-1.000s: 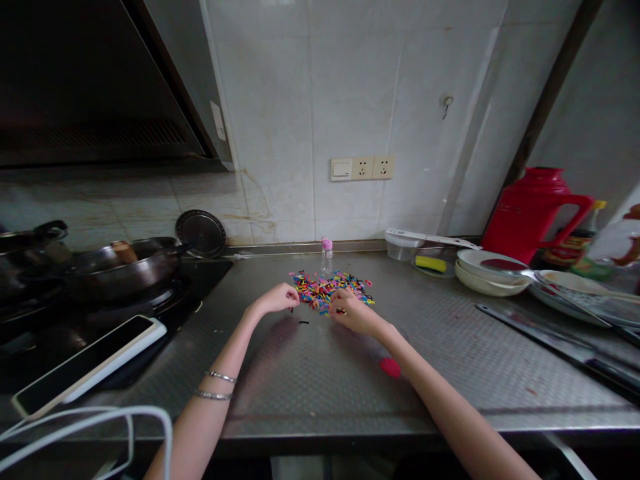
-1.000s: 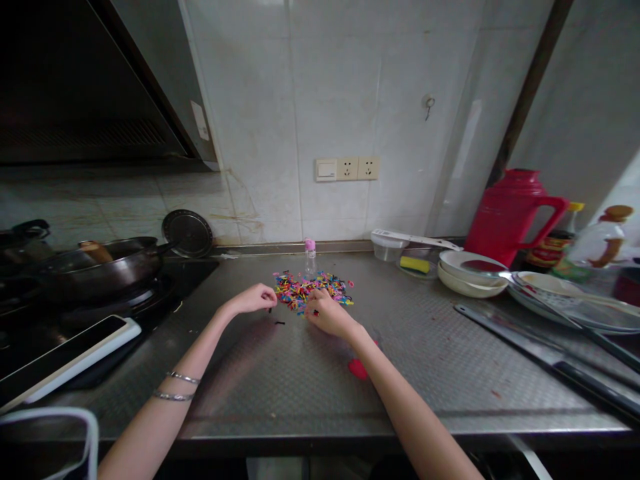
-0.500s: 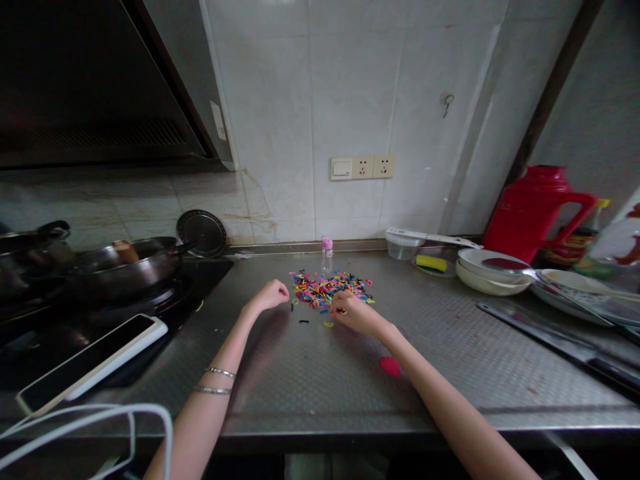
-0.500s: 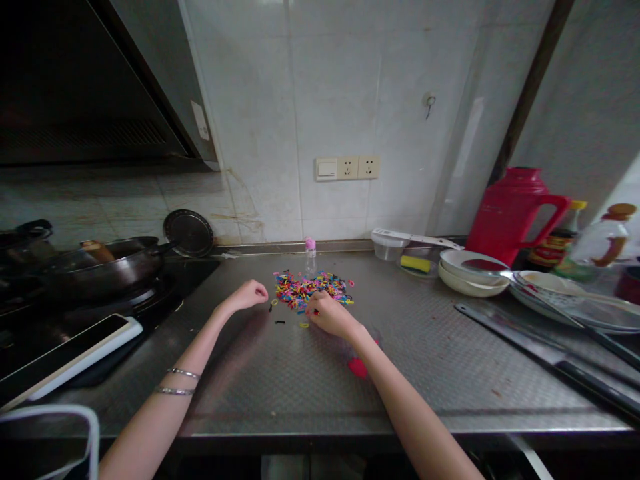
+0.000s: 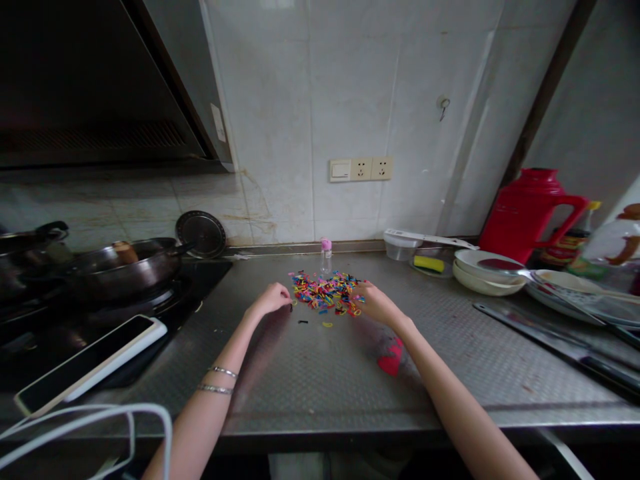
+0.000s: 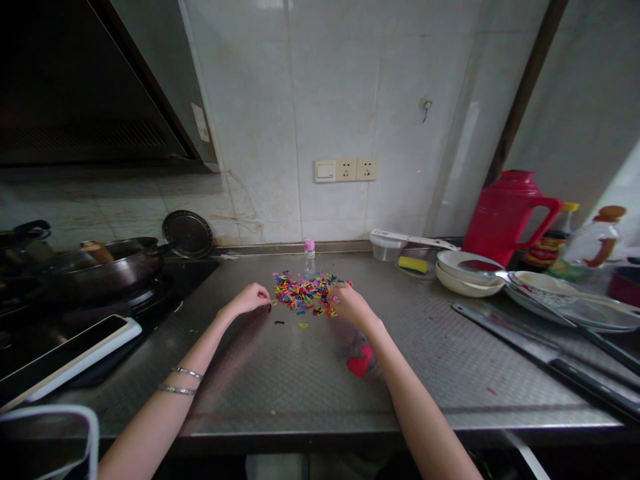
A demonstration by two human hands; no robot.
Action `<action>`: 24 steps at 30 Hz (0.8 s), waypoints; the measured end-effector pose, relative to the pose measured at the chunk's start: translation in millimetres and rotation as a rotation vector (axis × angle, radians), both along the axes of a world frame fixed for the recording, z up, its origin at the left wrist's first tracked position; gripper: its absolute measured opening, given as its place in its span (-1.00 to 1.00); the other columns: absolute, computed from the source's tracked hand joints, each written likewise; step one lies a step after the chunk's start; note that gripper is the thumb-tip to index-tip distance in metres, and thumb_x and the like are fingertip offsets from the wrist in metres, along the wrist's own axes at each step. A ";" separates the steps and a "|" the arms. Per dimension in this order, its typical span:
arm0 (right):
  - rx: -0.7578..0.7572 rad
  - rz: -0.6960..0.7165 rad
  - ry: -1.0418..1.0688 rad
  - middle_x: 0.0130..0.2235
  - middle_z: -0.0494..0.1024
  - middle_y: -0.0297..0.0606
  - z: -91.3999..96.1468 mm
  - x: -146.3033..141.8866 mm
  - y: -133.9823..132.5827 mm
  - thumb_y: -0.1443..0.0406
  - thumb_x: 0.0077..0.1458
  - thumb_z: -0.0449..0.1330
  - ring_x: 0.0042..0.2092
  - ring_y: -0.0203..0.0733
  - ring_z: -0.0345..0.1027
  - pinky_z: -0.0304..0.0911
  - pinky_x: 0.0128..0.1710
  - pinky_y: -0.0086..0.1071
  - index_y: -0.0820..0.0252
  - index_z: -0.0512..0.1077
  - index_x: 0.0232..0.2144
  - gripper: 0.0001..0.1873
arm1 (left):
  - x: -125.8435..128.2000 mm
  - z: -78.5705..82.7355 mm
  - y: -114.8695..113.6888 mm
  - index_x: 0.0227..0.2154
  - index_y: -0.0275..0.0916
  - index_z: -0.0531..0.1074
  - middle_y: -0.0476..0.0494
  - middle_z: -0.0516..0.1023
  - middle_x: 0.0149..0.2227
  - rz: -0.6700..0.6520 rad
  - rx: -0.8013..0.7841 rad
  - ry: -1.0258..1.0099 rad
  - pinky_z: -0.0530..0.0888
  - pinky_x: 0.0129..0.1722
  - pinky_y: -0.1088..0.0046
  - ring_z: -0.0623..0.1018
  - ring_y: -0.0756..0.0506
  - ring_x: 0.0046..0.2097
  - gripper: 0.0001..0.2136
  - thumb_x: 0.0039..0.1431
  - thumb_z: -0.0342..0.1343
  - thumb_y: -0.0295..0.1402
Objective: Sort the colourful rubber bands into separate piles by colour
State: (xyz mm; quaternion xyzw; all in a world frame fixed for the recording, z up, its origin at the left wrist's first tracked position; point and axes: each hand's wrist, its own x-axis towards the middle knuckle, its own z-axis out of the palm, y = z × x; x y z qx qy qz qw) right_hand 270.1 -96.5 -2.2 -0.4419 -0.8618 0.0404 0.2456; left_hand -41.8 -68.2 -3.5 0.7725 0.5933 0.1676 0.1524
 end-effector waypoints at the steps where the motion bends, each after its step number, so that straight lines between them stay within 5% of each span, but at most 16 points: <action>1: -0.013 -0.001 0.002 -0.32 0.48 -0.20 -0.4 1.5 1.1 0.43 -0.05 0.02 -0.21 -0.24 0.30 0.14 -0.16 -0.43 0.23 0.47 -0.40 -0.77 | 0.4 -0.4 0.0 -0.44 -0.32 0.51 -0.20 0.54 -0.42 0.009 0.000 0.002 0.30 -0.38 0.51 0.47 -0.05 -0.39 -0.74 -0.10 0.05 -0.25; 12: -0.068 0.012 -0.018 -0.36 0.51 -0.22 -0.5 0.4 0.4 0.44 -0.10 0.01 -0.28 -0.27 0.34 0.16 -0.23 -0.48 0.24 0.48 -0.45 -0.76 | 13.6 3.1 -10.4 -0.47 -0.33 0.50 -0.14 0.52 -0.50 -0.005 -0.025 -0.016 0.26 -0.45 0.53 0.44 -0.02 -0.46 -0.67 -0.13 0.08 -0.12; 24: -0.095 -0.001 -0.024 -0.37 0.52 -0.24 3.0 -0.6 -2.0 0.43 -0.09 0.00 -0.30 -0.27 0.35 0.15 -0.26 -0.49 0.21 0.48 -0.46 -0.75 | 15.3 2.9 -9.8 -0.53 -0.32 0.50 -0.15 0.53 -0.48 0.000 0.000 -0.004 0.29 -0.38 0.52 0.47 -0.03 -0.42 -0.83 -0.09 0.04 -0.35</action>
